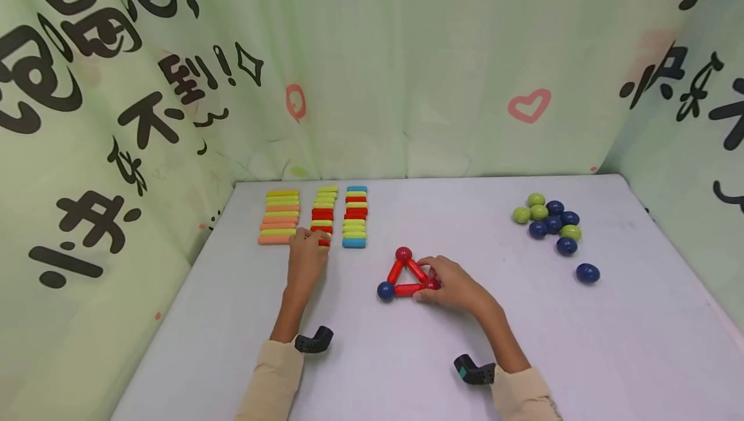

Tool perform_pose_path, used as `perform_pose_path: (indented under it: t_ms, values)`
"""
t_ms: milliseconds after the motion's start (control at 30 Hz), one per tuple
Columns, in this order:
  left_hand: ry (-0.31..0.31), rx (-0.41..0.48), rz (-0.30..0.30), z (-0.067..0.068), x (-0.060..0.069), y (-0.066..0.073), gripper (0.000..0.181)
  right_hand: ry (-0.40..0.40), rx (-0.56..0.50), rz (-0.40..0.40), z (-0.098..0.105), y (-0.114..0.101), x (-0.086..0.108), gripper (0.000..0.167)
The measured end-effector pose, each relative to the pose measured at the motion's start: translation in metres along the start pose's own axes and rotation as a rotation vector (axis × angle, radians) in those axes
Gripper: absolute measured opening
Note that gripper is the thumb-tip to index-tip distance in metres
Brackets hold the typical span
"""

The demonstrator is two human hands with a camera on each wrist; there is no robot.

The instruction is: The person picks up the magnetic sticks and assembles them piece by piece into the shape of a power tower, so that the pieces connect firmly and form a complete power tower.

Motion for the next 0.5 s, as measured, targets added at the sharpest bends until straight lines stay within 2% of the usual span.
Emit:
perform_pose_path:
  t_ms: [100, 200, 433, 500]
  values:
    - [-0.027, -0.046, -0.010, 0.003, -0.005, -0.011, 0.024, 0.009, 0.008, 0.000, -0.001, 0.001, -0.002, 0.063]
    - [-0.073, -0.042, -0.013, 0.002, -0.005, -0.016, 0.021, 0.009, 0.013, -0.006, -0.001, 0.001, -0.002, 0.065]
    - [-0.167, -0.049, -0.047, -0.006, -0.002, -0.016, 0.020, 0.005, 0.009, -0.013, -0.002, 0.000, -0.002, 0.066]
    - [-0.200, -0.004, -0.050, -0.009, -0.001, -0.014, 0.020, 0.000, 0.006, -0.017, -0.002, 0.000, 0.000, 0.066]
Point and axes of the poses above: each hand's wrist, its own x-axis away from the middle knuckle, its own z-axis out of the back of the hand, y = z × x, the point moved 7 cm from there along -x, towards the middle knuckle, and after that the axes turned 13 degrees about y, right-handed, at the moved point
